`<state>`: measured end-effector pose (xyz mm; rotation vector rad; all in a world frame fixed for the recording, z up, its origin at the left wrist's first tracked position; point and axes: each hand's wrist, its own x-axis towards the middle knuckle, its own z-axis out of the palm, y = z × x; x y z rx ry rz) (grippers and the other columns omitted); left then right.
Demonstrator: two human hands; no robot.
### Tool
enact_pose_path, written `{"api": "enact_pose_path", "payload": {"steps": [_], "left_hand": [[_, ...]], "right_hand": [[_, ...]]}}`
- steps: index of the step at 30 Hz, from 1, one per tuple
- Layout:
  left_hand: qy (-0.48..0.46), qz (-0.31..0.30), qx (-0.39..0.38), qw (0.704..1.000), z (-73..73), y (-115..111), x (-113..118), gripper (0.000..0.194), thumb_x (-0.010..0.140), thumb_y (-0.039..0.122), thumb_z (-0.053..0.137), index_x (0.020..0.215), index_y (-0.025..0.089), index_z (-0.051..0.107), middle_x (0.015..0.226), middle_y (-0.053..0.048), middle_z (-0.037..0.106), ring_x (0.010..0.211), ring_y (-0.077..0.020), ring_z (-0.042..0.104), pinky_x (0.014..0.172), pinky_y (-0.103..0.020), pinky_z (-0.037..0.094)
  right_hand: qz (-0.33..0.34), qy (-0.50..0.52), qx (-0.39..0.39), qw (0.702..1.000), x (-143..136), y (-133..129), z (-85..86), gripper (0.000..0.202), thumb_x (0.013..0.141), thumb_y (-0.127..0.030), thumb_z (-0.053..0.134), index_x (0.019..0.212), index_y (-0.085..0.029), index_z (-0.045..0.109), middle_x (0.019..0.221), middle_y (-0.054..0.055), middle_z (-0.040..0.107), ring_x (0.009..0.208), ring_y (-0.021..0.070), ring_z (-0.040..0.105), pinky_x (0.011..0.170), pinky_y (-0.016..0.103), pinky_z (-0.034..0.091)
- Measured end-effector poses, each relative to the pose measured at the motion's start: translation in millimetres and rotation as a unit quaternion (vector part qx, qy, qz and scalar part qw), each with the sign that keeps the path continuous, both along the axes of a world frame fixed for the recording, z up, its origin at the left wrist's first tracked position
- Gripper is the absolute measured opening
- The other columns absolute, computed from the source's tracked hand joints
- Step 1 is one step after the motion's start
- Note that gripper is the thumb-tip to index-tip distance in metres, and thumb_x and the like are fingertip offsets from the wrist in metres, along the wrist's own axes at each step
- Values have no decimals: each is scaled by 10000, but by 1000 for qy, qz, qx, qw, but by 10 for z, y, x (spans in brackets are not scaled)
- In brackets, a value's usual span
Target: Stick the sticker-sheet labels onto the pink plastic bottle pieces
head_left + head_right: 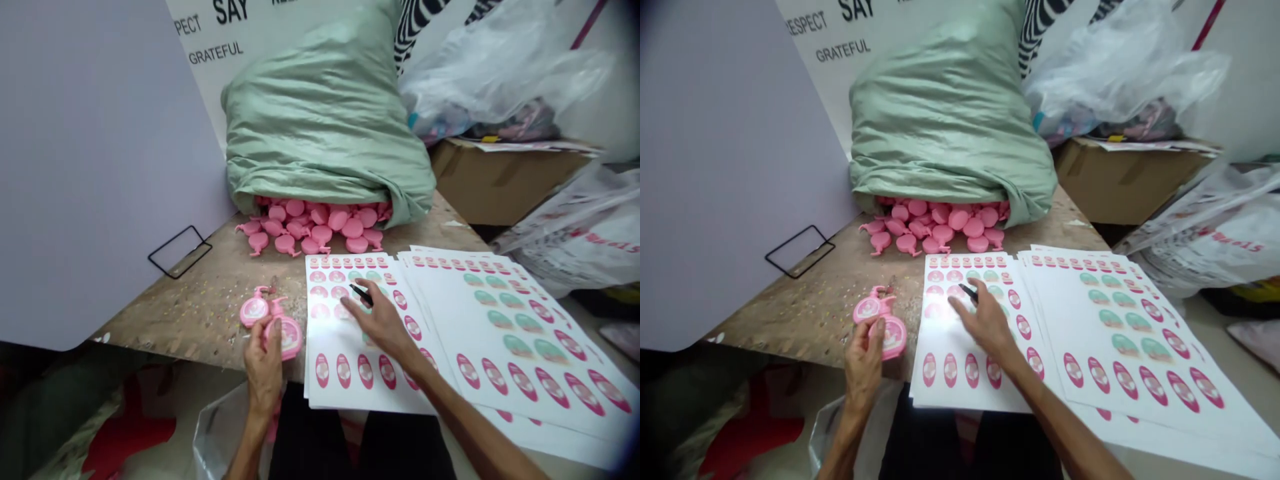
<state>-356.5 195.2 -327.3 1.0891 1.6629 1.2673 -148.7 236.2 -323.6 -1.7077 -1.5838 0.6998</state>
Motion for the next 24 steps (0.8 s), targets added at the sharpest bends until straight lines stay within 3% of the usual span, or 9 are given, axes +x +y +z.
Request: {"api": "enact_pose_path", "payload": {"steps": [3, 7, 11, 15, 17, 18, 21, 22, 24], "left_hand": [[190, -24, 49, 980, -152, 313, -268, 328, 879, 449, 516, 1012, 178, 645, 906, -62, 666, 836, -218, 606, 762, -302, 442], [389, -25, 94, 916, -252, 662, -480, 370, 917, 391, 440, 1113, 165, 658, 994, -130, 634, 975, -296, 561, 859, -426, 427], [417, 12, 159, 895, -199, 709, -522, 395, 900, 339, 473, 1228, 157, 596, 1146, -159, 547, 1091, -308, 503, 931, -472, 417], [295, -54, 197, 933, 31, 589, -354, 308, 865, 303, 544, 1132, 179, 633, 1179, -137, 537, 1163, -279, 493, 1008, -452, 392], [172, -122, 163, 964, 174, 544, -195, 387, 789, 311, 653, 1158, 198, 619, 1254, -127, 529, 1210, -279, 477, 1005, -424, 409], [86, -170, 123, 974, 233, 524, -106, 473, 749, 315, 700, 1198, 207, 597, 1296, -124, 522, 1222, -282, 478, 982, -402, 434], [-172, -313, -25, 934, 316, 428, 137, 497, 743, 355, 712, 1193, 174, 602, 1200, -133, 618, 1059, -267, 612, 826, -323, 517], [-230, -334, -64, 912, 312, 382, 188, 455, 761, 371, 694, 1150, 149, 616, 1122, -138, 656, 951, -250, 658, 755, -300, 532], [-299, -310, -108, 896, 274, 284, 217, 412, 783, 388, 671, 1092, 123, 608, 1011, -141, 692, 762, -209, 690, 632, -270, 542]], "right_hand": [[-12, -94, -1, 996, 177, 605, -5, 430, 843, -503, 547, 1134, -187, 574, 1060, 111, 689, 957, 252, 648, 790, 361, 485], [-6, -176, 22, 984, -9, 1291, -73, 300, 845, -361, 556, 1041, -142, 618, 988, 164, 696, 943, 285, 632, 766, 360, 439], [58, -182, 53, 980, -157, 1502, -38, 87, 788, -181, 564, 804, -142, 640, 909, 169, 688, 925, 270, 600, 769, 335, 403], [124, -128, 47, 983, 17, 1241, 232, 192, 877, -264, 462, 816, -159, 611, 855, 82, 656, 798, 182, 572, 711, 278, 405], [207, 12, -29, 978, 121, 1003, 390, 282, 902, -398, 443, 805, -172, 581, 726, 17, 588, 651, 132, 514, 633, 255, 400], [249, 106, -86, 959, 153, 876, 453, 316, 888, -456, 464, 784, -176, 564, 677, -8, 541, 605, 114, 478, 615, 251, 397], [315, 286, -220, 878, 155, 522, 519, 374, 832, -534, 541, 720, -177, 530, 606, -44, 439, 554, 91, 408, 598, 252, 389], [316, 288, -230, 874, 137, 429, 497, 383, 829, -541, 543, 712, -177, 531, 603, -44, 434, 555, 91, 402, 592, 252, 383], [288, 230, -186, 911, 104, 293, 396, 379, 839, -547, 527, 762, -178, 558, 651, -25, 487, 586, 103, 426, 590, 254, 373]]}}
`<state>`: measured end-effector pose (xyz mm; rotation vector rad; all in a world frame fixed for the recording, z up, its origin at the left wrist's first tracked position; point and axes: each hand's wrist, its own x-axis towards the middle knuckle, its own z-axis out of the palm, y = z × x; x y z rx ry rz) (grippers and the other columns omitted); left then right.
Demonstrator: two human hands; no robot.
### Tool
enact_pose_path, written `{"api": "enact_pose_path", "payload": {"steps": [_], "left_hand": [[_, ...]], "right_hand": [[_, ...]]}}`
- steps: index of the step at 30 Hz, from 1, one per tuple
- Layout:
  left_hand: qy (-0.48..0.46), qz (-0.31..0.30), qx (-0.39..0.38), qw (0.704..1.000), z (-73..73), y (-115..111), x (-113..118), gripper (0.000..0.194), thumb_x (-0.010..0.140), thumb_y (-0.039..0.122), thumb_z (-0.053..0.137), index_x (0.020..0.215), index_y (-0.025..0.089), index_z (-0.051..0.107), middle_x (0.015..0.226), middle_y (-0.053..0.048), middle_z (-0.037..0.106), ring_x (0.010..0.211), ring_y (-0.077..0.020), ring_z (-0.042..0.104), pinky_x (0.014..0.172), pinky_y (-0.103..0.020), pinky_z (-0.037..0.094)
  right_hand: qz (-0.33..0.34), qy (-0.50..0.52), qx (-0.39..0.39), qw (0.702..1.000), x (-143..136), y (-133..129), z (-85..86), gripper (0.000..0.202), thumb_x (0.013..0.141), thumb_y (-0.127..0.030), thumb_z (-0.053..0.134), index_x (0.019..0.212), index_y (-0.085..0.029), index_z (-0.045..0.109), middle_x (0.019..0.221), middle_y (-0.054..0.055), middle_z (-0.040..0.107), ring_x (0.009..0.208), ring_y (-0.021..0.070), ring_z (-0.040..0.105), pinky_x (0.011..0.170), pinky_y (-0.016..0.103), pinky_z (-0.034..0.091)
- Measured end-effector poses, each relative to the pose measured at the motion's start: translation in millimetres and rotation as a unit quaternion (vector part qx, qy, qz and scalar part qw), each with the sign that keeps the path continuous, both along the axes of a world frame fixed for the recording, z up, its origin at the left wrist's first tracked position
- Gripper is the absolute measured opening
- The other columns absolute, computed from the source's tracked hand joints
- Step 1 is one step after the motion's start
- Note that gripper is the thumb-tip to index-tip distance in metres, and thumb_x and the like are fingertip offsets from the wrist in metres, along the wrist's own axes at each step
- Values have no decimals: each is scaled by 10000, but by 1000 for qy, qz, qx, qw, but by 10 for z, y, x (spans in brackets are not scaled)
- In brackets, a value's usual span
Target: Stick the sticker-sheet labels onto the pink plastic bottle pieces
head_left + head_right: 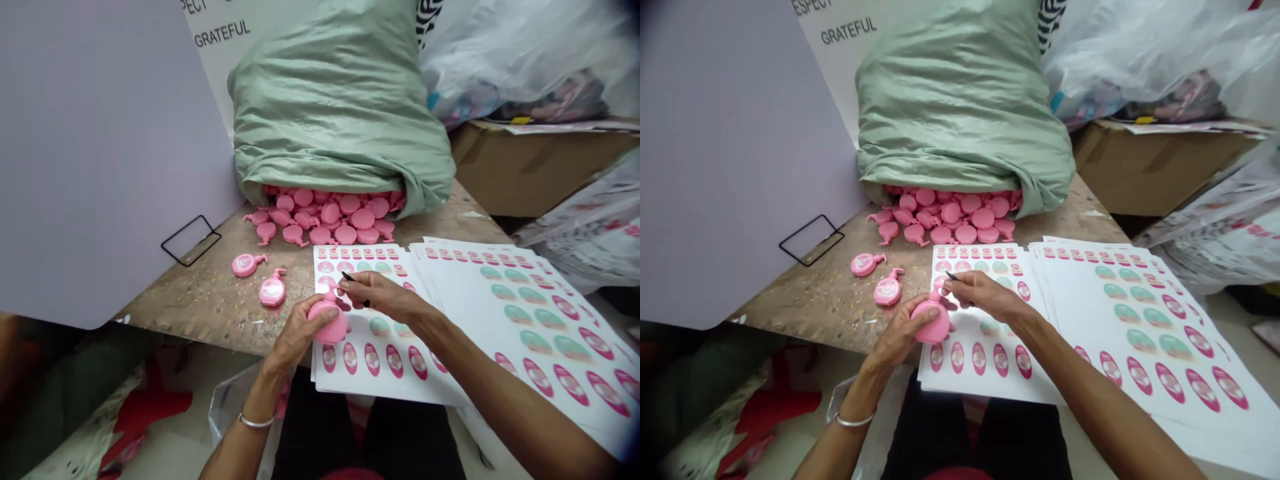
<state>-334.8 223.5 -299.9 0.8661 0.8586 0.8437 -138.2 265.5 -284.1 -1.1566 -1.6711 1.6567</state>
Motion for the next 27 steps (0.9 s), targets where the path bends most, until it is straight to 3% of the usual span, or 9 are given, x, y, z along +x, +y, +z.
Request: {"api": "enact_pose_path", "payload": {"steps": [3, 6, 11, 15, 19, 27], "left_hand": [[-22, 100, -57, 993, -61, -102, -103, 420, 773, 345, 686, 1110, 133, 552, 1021, -146, 695, 689, -181, 690, 583, -264, 560], [-16, 147, -80, 986, -82, -116, -190, 424, 735, 293, 718, 1090, 128, 556, 1071, -150, 683, 686, -171, 690, 594, -271, 579], [-13, 140, -84, 986, -128, -44, 61, 421, 688, 295, 764, 1030, 131, 582, 1073, -127, 671, 678, -172, 690, 566, -268, 579], [-11, 134, -68, 989, -234, 10, 314, 379, 720, 334, 742, 998, 129, 585, 966, -100, 673, 695, -181, 692, 577, -264, 580], [1, 125, -65, 990, -345, 34, 368, 417, 726, 384, 734, 1018, 130, 580, 968, -97, 659, 682, -184, 693, 562, -267, 581], [24, 117, -46, 992, -457, 50, 354, 429, 747, 412, 711, 1061, 152, 578, 973, -74, 643, 673, -179, 690, 583, -293, 591]], "right_hand": [[-139, -145, 137, 970, 13, -90, -228, 346, 876, -526, 470, 915, -196, 564, 750, 3, 578, 620, 128, 481, 595, 270, 369], [-221, -247, 193, 924, 92, -116, -433, 274, 907, -456, 420, 904, -211, 542, 731, 8, 606, 610, 151, 516, 596, 282, 364], [-224, -370, 287, 854, 202, -184, -602, 160, 882, -325, 477, 832, -205, 569, 757, 37, 644, 726, 196, 556, 709, 324, 333], [-195, -427, 330, 819, 227, -251, -686, 184, 904, -289, 453, 856, -192, 603, 762, 51, 651, 787, 216, 546, 746, 347, 283], [-185, -430, 354, 810, 248, -293, -745, 207, 915, -283, 443, 818, -180, 594, 747, 54, 640, 779, 207, 523, 746, 344, 264], [-199, -394, 332, 834, 262, -278, -739, 150, 840, -287, 541, 735, -187, 576, 680, 24, 609, 723, 183, 515, 734, 328, 282]]}}
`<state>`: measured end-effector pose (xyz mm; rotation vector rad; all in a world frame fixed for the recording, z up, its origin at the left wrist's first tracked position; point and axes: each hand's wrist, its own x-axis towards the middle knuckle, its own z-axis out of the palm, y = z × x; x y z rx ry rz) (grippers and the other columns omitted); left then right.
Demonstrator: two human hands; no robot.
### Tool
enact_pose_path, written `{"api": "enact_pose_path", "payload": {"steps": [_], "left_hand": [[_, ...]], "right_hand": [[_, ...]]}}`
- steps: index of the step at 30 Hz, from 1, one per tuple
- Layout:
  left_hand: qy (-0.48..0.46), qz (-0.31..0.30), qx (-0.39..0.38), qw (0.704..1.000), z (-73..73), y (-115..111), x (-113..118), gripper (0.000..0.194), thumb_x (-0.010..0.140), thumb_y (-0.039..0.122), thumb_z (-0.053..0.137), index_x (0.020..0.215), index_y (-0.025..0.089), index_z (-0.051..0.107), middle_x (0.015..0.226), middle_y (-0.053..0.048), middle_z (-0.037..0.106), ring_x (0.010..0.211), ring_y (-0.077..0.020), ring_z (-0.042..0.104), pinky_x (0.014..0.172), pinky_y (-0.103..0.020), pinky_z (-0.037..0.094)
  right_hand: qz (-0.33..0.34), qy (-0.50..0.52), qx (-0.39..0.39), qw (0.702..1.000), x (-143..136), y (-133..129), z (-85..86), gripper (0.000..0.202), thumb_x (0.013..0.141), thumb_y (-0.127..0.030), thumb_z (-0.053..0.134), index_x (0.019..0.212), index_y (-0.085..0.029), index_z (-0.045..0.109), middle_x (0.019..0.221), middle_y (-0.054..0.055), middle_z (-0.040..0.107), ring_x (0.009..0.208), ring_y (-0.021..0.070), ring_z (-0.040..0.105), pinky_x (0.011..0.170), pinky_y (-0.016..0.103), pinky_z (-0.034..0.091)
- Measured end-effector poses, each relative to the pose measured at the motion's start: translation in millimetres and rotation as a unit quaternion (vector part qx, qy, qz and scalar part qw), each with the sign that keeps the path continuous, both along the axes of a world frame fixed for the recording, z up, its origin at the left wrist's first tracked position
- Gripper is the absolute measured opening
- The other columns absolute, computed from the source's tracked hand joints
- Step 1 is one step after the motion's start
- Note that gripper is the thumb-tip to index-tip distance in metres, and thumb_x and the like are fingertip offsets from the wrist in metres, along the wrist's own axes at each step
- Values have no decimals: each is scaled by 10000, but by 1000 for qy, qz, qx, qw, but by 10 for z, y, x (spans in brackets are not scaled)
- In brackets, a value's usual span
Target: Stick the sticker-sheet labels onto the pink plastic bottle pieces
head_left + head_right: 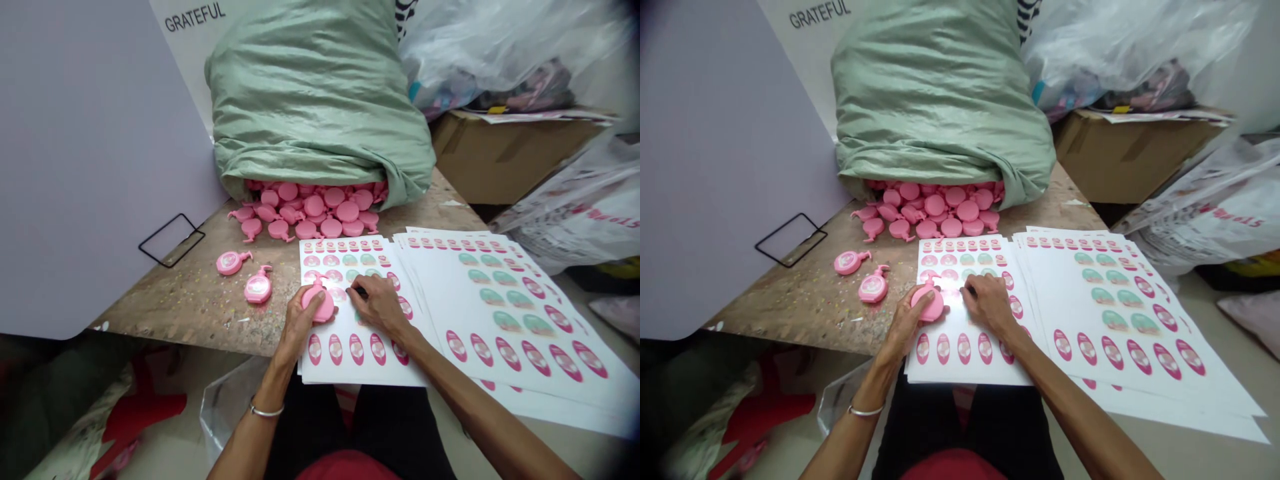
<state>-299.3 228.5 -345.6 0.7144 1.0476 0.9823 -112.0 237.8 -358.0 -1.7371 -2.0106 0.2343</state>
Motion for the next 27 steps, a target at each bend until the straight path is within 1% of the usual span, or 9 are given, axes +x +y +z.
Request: {"api": "enact_pose_path", "payload": {"steps": [4, 7, 10, 13, 16, 19, 21, 23, 27], "left_hand": [[2, 1, 14, 1000, -18, -13, 16, 422, 733, 404, 727, 1047, 154, 595, 942, -54, 644, 655, -157, 676, 608, -292, 589], [-13, 14, 13, 1000, 3, -23, 15, 440, 712, 401, 745, 1042, 152, 591, 854, -34, 645, 629, -143, 664, 603, -273, 578], [-38, 29, -4, 999, 52, -21, 4, 459, 693, 393, 764, 1039, 155, 580, 828, -29, 643, 619, -138, 658, 589, -259, 571], [-67, 38, -22, 997, 128, -25, -4, 460, 725, 446, 728, 1039, 146, 578, 878, -62, 656, 645, -155, 661, 582, -277, 577], [-99, 42, -31, 994, 224, -51, 4, 483, 817, 525, 598, 1115, 145, 577, 1042, -125, 660, 799, -208, 676, 641, -322, 594], [-115, 51, -38, 991, 312, -88, 22, 496, 865, 548, 510, 1147, 146, 583, 1146, -144, 639, 957, -250, 654, 718, -362, 596], [-116, 46, -36, 991, 354, -108, 31, 494, 880, 552, 480, 1134, 144, 596, 1140, -142, 644, 977, -258, 650, 736, -377, 594], [-115, 43, -28, 992, 378, -121, 33, 483, 891, 546, 463, 1134, 154, 602, 1147, -132, 645, 983, -255, 650, 748, -382, 593], [-105, 50, -12, 993, 393, -133, 27, 475, 904, 543, 437, 1144, 168, 604, 1196, -118, 626, 1024, -249, 633, 769, -376, 590]], "right_hand": [[-14, 32, 1, 999, -31, 16, -35, 217, 797, -395, 609, 728, -193, 570, 683, 26, 613, 693, 179, 516, 719, 326, 323], [-35, 124, -11, 992, -45, 35, -24, 292, 765, -477, 628, 696, -204, 550, 650, 13, 587, 642, 161, 506, 649, 300, 370], [-42, 275, -53, 959, -30, 47, 99, 345, 740, -526, 639, 689, -199, 542, 649, -1, 569, 614, 140, 507, 584, 270, 402], [-30, 384, -87, 919, -29, 15, 312, 370, 740, -537, 655, 719, -173, 590, 667, 3, 584, 614, 127, 518, 564, 252, 414], [13, 394, -138, 909, -101, -76, 505, 343, 758, -506, 661, 827, -173, 699, 766, 27, 668, 683, 148, 575, 613, 261, 451], [16, 407, -162, 899, -224, -178, 609, 342, 755, -491, 669, 908, -194, 743, 864, 45, 719, 777, 190, 633, 685, 291, 499], [3, 417, -161, 895, -292, -223, 637, 338, 753, -485, 671, 904, -193, 751, 842, 42, 722, 756, 187, 644, 679, 293, 516], [-8, 418, -167, 893, -332, -247, 650, 343, 754, -482, 669, 907, -187, 753, 794, 34, 713, 694, 170, 636, 618, 276, 516], [-16, 421, -161, 893, -358, -263, 646, 366, 747, -483, 675, 927, -173, 748, 761, 33, 701, 658, 164, 621, 550, 261, 495]]}}
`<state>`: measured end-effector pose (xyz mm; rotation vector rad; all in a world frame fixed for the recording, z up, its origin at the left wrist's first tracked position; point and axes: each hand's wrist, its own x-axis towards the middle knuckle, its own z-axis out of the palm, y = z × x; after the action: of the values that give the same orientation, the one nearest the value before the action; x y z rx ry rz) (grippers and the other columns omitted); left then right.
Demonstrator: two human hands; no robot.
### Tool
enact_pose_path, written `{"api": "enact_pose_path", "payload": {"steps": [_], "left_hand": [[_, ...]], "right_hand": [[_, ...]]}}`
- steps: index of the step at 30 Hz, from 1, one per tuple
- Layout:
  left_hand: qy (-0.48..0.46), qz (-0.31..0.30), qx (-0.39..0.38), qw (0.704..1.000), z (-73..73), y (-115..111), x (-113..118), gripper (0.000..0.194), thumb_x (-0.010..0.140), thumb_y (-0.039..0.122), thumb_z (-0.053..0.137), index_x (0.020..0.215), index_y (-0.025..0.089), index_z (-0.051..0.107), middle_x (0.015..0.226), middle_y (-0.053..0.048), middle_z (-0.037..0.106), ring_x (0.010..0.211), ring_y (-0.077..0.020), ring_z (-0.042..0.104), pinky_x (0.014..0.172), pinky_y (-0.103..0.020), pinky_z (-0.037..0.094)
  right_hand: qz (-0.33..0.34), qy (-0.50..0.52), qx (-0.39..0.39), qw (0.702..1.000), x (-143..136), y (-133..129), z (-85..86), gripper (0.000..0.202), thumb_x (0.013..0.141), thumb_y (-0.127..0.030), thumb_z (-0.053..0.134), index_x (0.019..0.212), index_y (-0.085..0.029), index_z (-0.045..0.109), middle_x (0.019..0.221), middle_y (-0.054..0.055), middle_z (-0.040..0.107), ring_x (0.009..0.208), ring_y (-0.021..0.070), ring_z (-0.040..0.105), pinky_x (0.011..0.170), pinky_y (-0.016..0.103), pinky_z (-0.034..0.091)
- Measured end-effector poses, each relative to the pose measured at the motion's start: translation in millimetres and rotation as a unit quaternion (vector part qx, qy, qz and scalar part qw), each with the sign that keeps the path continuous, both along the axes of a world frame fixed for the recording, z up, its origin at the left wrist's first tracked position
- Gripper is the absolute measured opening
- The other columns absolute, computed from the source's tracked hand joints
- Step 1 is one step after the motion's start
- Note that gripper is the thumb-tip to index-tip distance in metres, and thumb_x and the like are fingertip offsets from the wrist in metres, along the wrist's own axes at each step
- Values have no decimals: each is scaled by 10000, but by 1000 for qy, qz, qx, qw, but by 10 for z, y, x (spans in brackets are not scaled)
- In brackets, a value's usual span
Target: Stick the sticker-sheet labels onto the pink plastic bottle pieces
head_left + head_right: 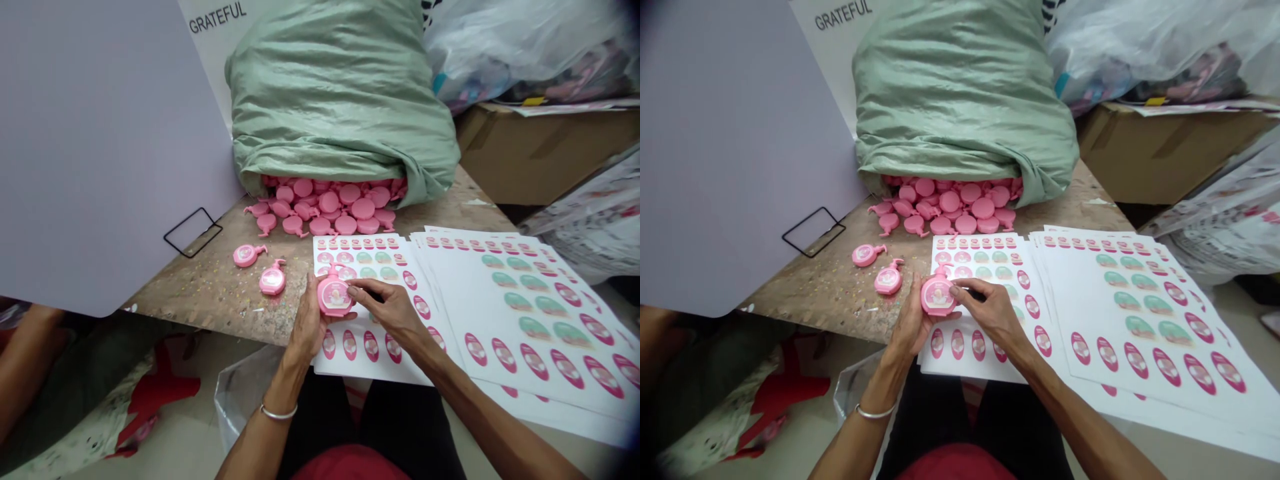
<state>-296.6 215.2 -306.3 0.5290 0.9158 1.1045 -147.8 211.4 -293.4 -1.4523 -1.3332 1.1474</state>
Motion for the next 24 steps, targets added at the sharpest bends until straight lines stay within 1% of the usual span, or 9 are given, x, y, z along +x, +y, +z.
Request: {"api": "enact_pose_path", "payload": {"steps": [5, 12, 18, 24], "left_hand": [[3, 12, -6, 1000, 16, -12, 6, 490, 903, 555, 425, 1146, 171, 609, 1189, -115, 629, 1055, -252, 617, 785, -373, 585], [12, 11, -2, 1000, 68, -21, 22, 505, 901, 560, 422, 1136, 156, 614, 1149, -122, 643, 1043, -258, 619, 777, -377, 586], [9, 7, 3, 1000, 65, -23, 19, 533, 908, 575, 386, 1151, 153, 602, 1176, -125, 626, 1047, -256, 611, 777, -378, 587], [-1, 11, -2, 1000, 80, -23, 22, 547, 887, 597, 415, 1147, 155, 604, 1158, -125, 631, 1028, -257, 619, 769, -380, 587]], "right_hand": [[-7, -8, 34, 999, -10, -6, -38, 347, 747, -469, 681, 919, -174, 748, 770, 37, 701, 700, 176, 628, 603, 278, 505], [-12, -9, 30, 999, -11, -14, -27, 329, 749, -458, 686, 917, -182, 747, 758, 32, 699, 702, 175, 631, 612, 279, 504], [-12, -9, 34, 999, -6, -13, -20, 299, 752, -440, 690, 914, -195, 746, 745, 17, 694, 700, 166, 630, 626, 274, 503], [-16, -22, 50, 998, -13, -15, -1, 326, 750, -464, 684, 906, -185, 747, 757, 34, 703, 719, 191, 640, 659, 307, 519]]}}
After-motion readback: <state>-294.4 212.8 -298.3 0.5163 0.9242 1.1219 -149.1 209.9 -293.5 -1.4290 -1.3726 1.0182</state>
